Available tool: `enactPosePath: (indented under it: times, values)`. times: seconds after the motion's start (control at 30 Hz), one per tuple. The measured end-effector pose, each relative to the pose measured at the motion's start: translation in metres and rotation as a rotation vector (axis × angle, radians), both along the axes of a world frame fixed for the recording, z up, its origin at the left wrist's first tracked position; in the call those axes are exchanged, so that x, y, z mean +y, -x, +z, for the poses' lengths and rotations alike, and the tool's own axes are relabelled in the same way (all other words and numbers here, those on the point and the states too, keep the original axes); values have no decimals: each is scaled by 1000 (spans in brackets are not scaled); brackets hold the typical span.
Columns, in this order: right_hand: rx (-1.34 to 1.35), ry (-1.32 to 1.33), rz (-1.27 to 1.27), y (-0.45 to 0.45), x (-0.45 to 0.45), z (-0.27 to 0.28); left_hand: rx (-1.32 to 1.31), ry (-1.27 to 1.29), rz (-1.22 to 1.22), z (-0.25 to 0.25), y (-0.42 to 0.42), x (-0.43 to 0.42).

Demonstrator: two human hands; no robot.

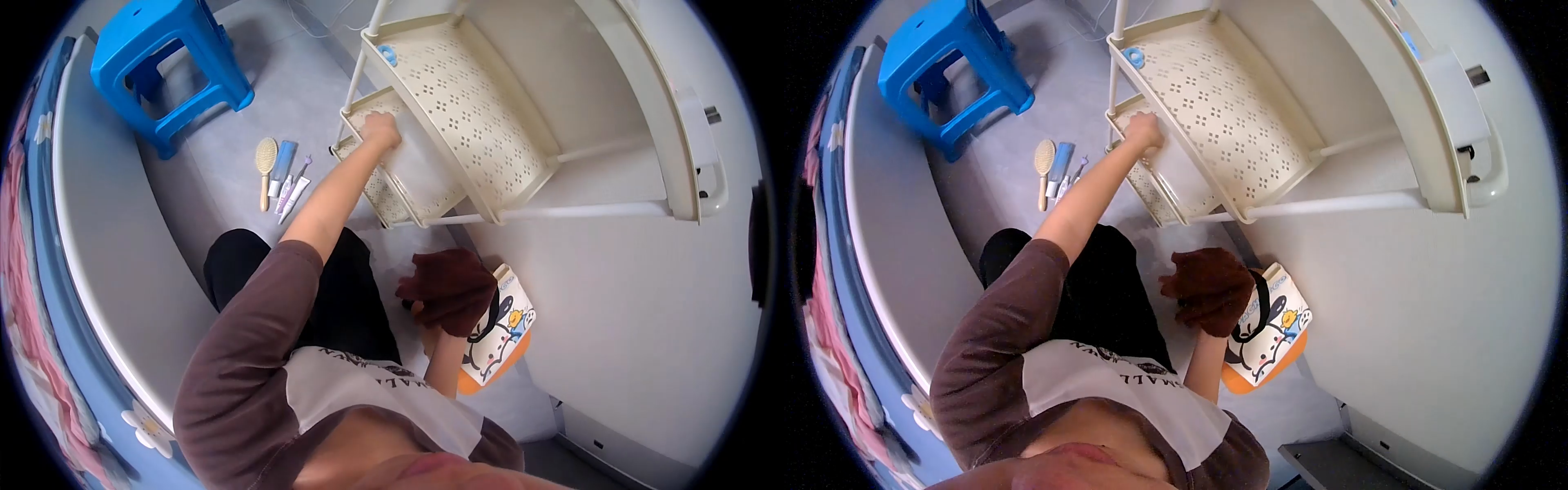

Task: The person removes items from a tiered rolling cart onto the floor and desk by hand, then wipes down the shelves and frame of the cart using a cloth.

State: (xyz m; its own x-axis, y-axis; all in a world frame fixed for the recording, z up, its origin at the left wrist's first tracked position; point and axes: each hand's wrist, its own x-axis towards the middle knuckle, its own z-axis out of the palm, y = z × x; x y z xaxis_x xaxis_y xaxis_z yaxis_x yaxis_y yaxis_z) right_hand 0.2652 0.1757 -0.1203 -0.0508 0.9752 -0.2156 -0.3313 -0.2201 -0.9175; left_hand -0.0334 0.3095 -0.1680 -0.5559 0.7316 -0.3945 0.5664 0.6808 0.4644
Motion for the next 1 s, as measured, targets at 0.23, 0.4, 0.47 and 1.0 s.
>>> enactPosePath:
  times: [0.23,0.4,0.47,1.0]
  values:
    - [-638,-230,515,21,3,42,92,-113,-217,-16,-23,1]
    - [-445,-188,296,3,4,-8,249,-245,-217,-34,-42,-10]
    - [-620,-232,234,-12,3,-31,436,-319,-166,-44,-46,-11]
    - [266,272,672,100,-7,-13,-1224,-766,397,64,18,-158]
